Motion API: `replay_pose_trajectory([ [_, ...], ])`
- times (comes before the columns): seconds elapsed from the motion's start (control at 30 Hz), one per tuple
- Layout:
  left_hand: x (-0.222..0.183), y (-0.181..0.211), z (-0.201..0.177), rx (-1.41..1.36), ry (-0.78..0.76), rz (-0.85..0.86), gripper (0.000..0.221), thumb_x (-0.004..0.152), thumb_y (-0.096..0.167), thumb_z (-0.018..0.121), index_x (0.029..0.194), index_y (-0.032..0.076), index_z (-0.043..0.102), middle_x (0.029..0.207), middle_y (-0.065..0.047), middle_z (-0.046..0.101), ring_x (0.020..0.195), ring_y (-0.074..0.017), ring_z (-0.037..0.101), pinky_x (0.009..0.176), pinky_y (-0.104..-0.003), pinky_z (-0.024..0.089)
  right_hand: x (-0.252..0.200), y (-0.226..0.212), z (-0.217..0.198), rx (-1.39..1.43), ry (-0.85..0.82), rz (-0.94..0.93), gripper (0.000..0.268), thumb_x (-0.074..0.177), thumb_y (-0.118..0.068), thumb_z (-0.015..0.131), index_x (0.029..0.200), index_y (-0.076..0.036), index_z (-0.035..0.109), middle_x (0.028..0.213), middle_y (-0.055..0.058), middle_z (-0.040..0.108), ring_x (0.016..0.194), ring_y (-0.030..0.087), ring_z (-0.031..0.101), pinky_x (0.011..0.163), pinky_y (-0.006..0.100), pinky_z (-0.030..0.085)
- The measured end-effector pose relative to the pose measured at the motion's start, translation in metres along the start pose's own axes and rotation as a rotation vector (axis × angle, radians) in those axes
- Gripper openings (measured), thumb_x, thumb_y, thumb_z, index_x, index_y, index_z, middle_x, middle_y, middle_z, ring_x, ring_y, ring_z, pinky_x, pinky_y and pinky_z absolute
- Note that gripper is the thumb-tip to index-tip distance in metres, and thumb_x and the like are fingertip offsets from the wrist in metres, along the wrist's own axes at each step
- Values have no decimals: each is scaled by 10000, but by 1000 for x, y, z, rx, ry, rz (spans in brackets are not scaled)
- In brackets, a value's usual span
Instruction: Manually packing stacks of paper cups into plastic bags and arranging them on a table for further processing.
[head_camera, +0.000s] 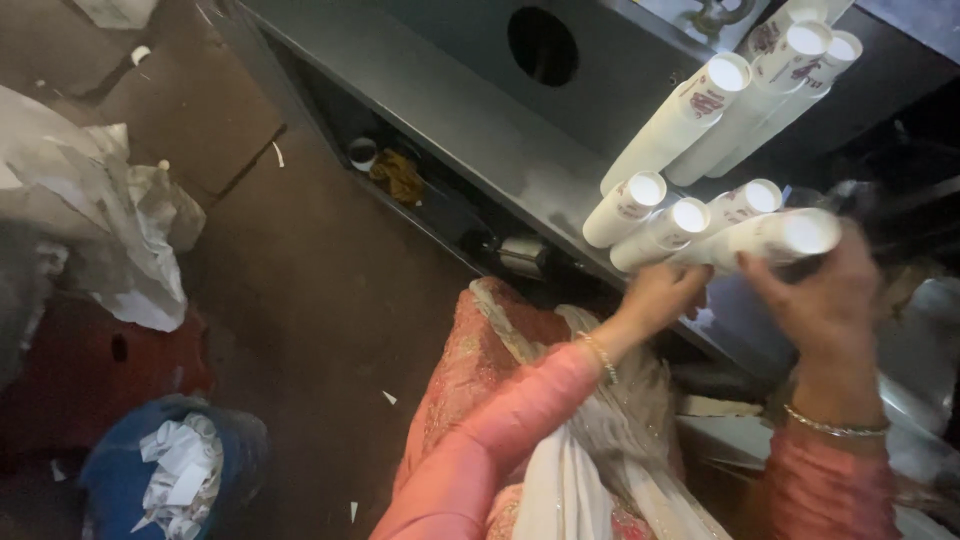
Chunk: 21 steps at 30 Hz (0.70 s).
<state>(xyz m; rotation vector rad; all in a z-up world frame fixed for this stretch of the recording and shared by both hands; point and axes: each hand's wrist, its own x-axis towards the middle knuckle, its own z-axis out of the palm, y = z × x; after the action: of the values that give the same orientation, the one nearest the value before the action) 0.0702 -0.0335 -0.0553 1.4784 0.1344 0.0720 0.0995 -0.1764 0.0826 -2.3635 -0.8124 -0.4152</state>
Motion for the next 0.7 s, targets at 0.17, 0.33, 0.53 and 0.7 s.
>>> replay_pose_trajectory([
  [0.17,18,0,23,173,-17,-28,637,1029,551,437,815,45,760,683,-76,758,634,-171,740,653,-325,553,-4,13,-54,-40,75,95,529,868,-224,930,1236,10,631,1171,162,715,1049,261,705,939,388,564],
  [0.33,-15,15,-15,129,-197,19,560,1034,517,511,937,21,752,750,-90,761,622,-176,740,615,-318,581,-72,82,-17,-14,55,225,617,825,-263,892,1298,14,611,1184,172,703,1097,300,685,954,423,542],
  [0.53,-26,44,-135,112,62,211,250,979,231,672,1077,19,761,859,-89,787,683,-148,752,622,-291,625,-91,68,73,-20,-101,543,683,749,-373,901,1273,-26,634,1171,202,735,1080,339,715,938,460,552],
  [0.7,37,59,-188,512,396,243,240,932,201,724,1101,33,749,932,-123,795,801,-210,779,737,-317,609,-91,53,84,80,-71,636,789,750,-405,876,1358,-24,548,1172,231,718,1090,367,708,932,470,543],
])
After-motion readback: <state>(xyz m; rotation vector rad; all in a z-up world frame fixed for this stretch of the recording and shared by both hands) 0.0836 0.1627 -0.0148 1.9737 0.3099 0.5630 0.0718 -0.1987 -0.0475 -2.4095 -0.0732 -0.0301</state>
